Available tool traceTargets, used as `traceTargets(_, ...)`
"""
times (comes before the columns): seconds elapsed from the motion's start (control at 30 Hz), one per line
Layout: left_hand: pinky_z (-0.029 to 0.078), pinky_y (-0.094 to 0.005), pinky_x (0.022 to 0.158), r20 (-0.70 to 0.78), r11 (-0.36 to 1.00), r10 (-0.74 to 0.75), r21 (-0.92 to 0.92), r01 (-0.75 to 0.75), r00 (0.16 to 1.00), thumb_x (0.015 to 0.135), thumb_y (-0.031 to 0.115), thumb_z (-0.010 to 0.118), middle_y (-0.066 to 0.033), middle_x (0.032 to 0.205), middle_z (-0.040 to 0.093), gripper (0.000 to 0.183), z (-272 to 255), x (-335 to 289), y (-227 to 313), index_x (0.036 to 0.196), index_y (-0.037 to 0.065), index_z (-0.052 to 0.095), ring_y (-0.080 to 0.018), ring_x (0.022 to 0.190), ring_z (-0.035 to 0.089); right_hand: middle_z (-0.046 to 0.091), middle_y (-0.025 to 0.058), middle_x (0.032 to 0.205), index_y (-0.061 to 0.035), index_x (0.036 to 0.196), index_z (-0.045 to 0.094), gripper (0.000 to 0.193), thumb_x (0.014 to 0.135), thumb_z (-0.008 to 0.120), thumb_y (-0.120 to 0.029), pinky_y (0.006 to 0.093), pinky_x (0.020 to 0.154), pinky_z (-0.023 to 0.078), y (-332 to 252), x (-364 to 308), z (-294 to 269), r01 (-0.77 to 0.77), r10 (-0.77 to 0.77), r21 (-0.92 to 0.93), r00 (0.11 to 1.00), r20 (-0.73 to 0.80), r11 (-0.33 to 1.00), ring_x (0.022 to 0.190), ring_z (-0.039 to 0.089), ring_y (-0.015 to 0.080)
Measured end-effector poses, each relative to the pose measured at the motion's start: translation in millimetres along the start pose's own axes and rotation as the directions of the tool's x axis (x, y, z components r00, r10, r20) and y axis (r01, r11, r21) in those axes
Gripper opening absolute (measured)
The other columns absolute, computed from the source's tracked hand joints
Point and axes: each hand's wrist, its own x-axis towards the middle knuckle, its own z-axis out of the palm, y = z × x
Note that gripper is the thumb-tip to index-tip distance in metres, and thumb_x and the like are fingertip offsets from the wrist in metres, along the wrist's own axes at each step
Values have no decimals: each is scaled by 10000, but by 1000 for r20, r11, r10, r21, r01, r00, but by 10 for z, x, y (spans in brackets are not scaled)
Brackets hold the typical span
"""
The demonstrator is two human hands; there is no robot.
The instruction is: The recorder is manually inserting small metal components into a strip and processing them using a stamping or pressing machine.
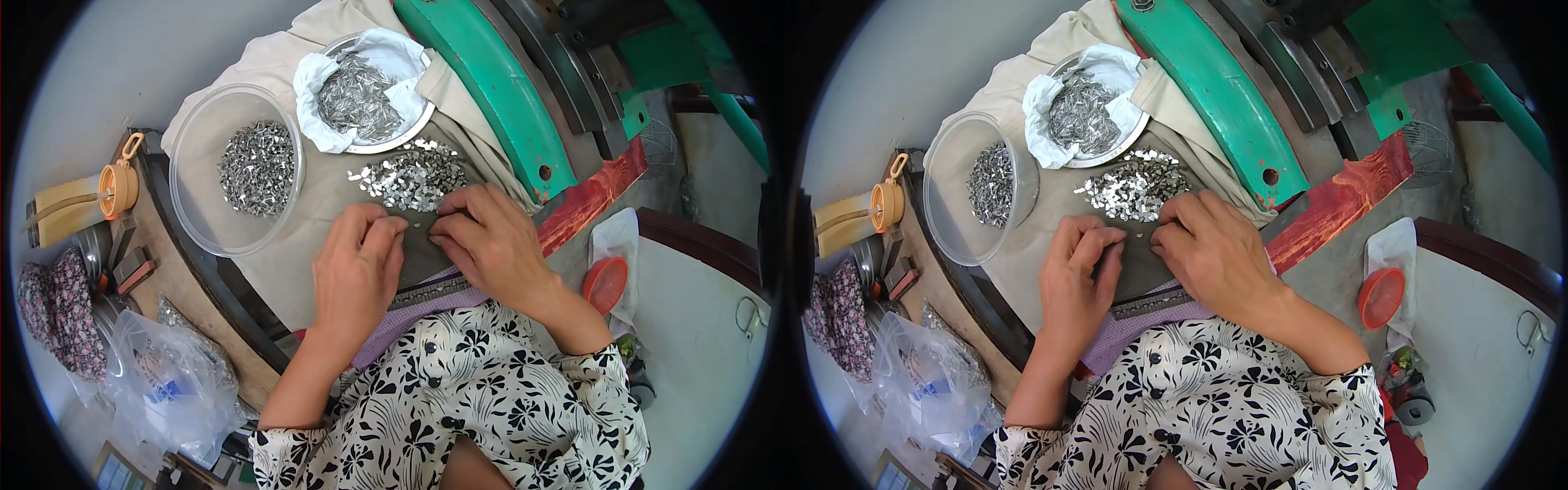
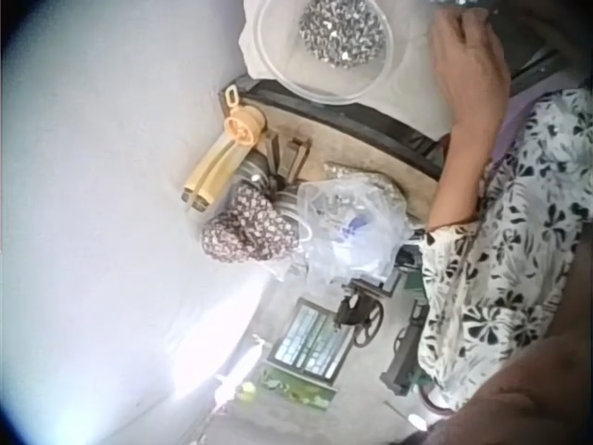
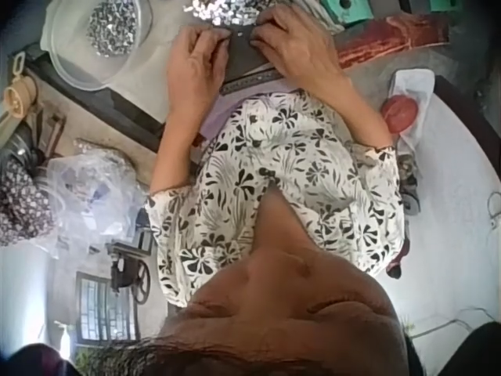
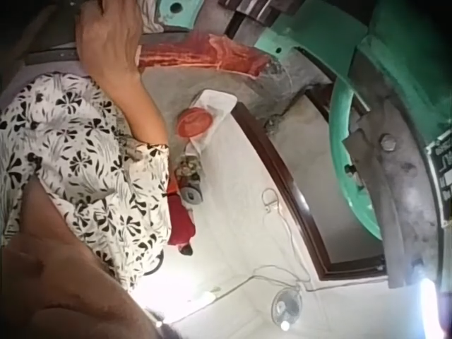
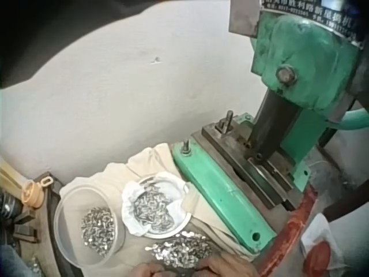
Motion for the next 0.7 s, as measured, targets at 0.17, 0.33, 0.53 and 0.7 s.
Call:
traceTargets(0.17, 504, -406, 686, 44, 996, 73, 41, -75, 996, 804, 50, 724, -71, 923, 575, 131, 73, 114, 11, 917, 56, 659, -273, 840, 600, 602, 56, 990, -60, 838, 654, 169, 715, 770, -70, 369, 748, 478, 11, -92, -86, 1, 3, 55, 998, -62, 998, 881, 581, 258)
traceTargets(0.33, 498, -378, 697, 56, 997, 62, 50, -65, 997, 786, 30, 743, -71, 918, 603, 132, 75, 140, 40, 893, 48, 668, -270, 838, 618, 624, 51, 994, -87, 843, 691, 205, 680, 815, -80, 370, 764, 463, -1, -467, -177, -4, 7, 85, 999, -42, 996, 911, 596, 264)
traceTargets(0.53, 496, -384, 697, 61, 996, 47, 73, -51, 997, 785, 51, 754, -58, 914, 605, 135, 87, 153, 54, 891, 58, 670, -265, 841, 615, 625, 26, 981, -91, 901, 723, 221, 700, 813, -117, 368, 731, 462, -30, -561, -145, 28, -27, 84, 1000, -9, 996, 900, 599, 243)
traceTargets(0.7, 497, -381, 697, 26, 995, 58, 82, -60, 998, 782, 41, 756, -72, 906, 604, 137, 77, 89, 41, 889, 54, 670, -271, 837, 614, 633, 56, 918, -87, 912, 740, 234, 692, 816, -61, 342, 663, 489, 38, -392, -158, -72, 73, 16, 992, -100, 997, 795, 615, 233)
